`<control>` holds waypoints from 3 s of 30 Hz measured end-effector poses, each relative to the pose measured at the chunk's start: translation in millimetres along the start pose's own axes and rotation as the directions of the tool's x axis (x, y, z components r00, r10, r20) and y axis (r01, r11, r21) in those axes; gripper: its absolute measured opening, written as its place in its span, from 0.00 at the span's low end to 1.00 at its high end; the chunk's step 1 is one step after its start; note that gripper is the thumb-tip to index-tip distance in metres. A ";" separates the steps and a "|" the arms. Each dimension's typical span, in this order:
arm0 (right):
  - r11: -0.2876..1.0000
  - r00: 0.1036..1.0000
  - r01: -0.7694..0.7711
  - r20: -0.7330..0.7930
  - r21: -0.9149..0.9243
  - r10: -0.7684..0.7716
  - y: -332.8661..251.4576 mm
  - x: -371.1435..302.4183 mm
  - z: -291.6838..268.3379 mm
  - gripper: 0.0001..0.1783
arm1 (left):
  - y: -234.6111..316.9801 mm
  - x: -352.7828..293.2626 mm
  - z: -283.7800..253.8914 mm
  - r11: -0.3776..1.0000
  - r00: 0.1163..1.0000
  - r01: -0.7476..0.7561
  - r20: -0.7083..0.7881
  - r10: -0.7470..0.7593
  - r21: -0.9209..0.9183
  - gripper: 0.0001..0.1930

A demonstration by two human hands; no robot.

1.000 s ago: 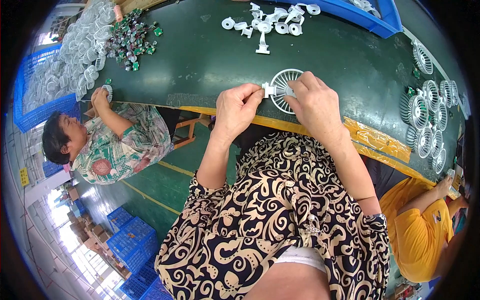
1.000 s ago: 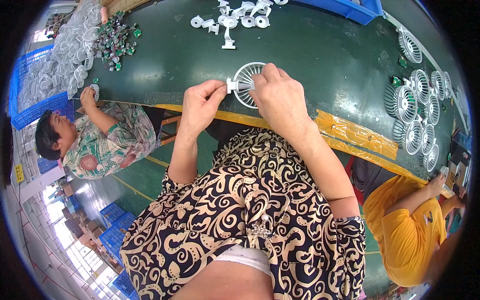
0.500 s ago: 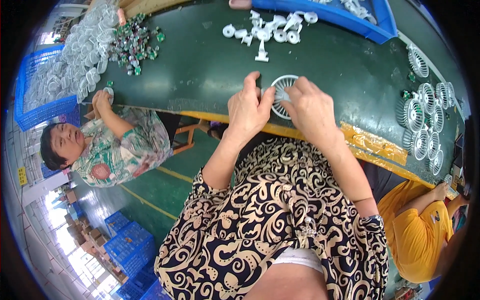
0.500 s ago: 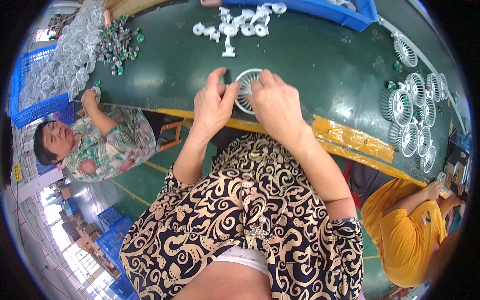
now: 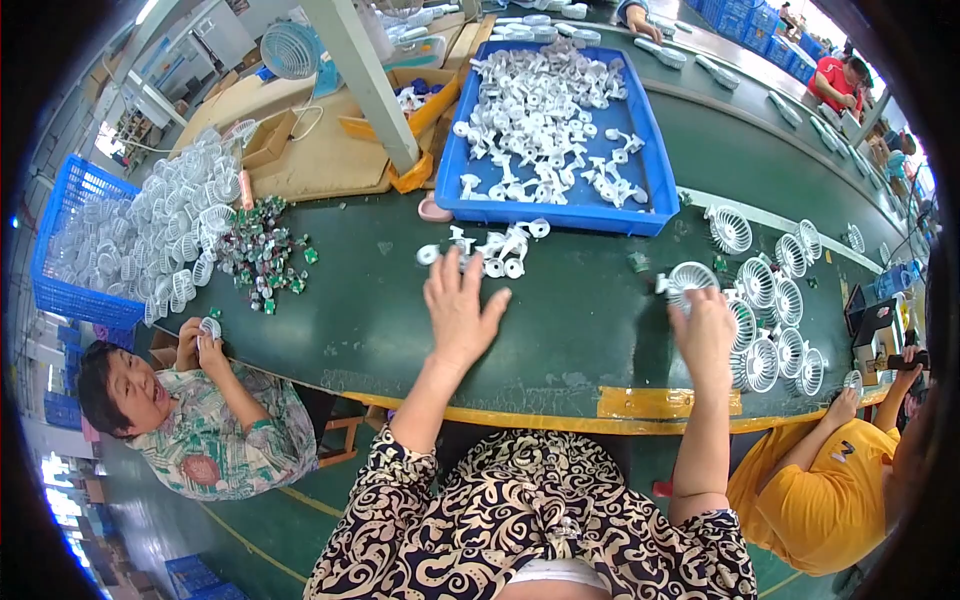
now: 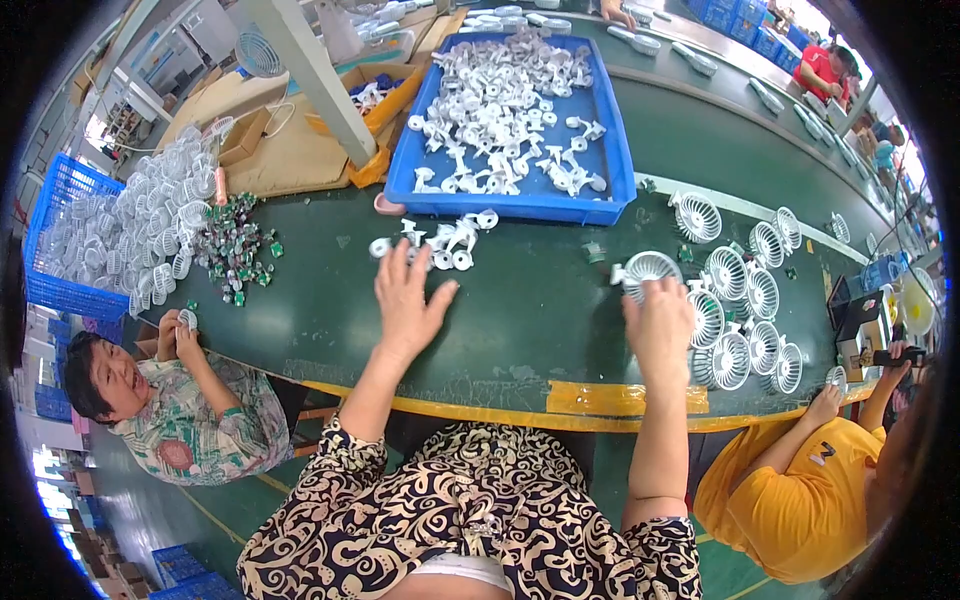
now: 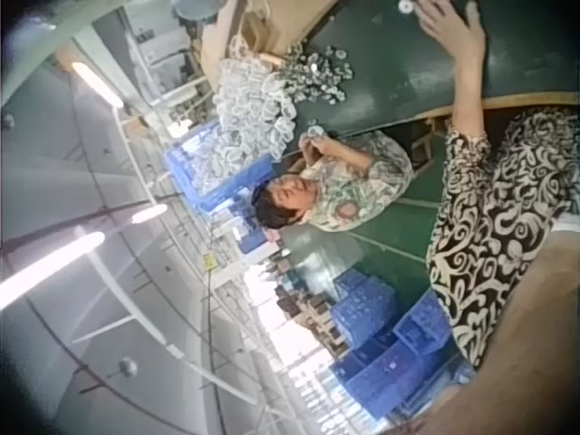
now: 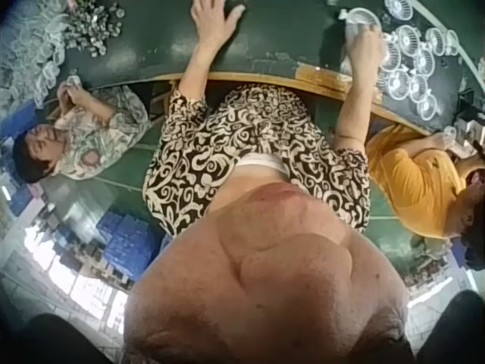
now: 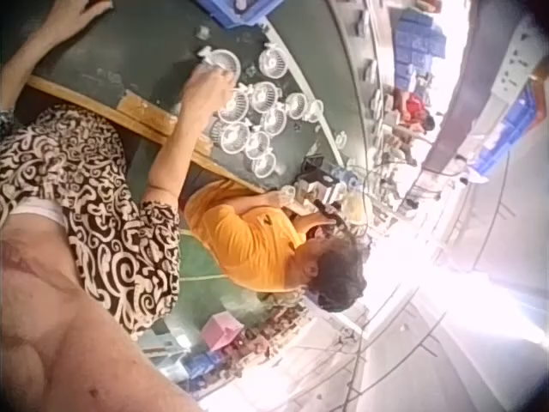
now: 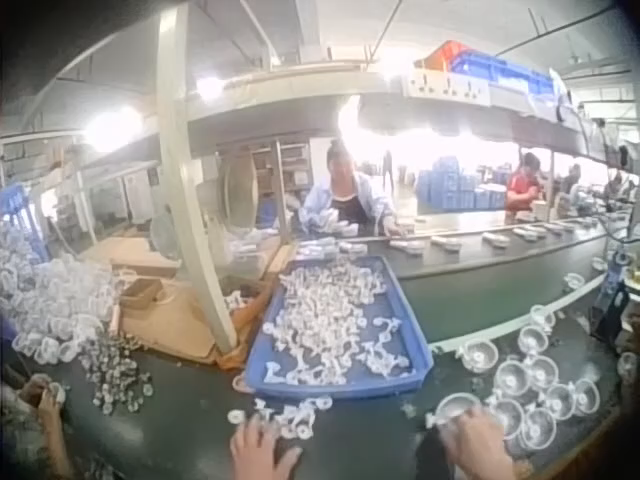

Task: The person assembles small fan components by hand, attaching plastic brackets and connectors onto fan guards and placing the assembled parts on the table.

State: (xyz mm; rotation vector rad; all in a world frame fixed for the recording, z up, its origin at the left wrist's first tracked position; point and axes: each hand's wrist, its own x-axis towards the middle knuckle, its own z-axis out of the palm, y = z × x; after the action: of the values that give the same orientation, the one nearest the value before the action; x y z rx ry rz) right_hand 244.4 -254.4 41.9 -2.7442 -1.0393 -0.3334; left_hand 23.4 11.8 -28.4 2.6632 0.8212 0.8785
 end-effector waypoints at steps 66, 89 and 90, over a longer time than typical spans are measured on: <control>0.822 0.981 0.162 -0.182 0.545 -0.072 -116.1 78.0 36.7 0.45 | 57.4 103.0 21.1 0.786 0.970 -0.013 -0.199 -0.140 -0.617 0.32; 0.927 0.992 0.123 -0.047 0.355 -0.114 -92.8 37.3 10.6 0.46 | -8.5 6.1 -29.6 0.984 0.960 0.060 -0.261 -0.103 -0.166 0.33; 0.928 0.992 0.125 -0.060 0.352 -0.111 -89.2 31.7 7.6 0.44 | -22.3 0.6 -41.5 0.992 0.953 0.086 -0.284 -0.110 -0.097 0.32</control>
State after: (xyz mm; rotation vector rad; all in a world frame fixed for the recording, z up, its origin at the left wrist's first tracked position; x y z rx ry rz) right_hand 208.9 -166.9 51.8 -2.3514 -1.1326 -0.1919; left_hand -11.1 31.7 -3.2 2.4320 0.9472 1.2661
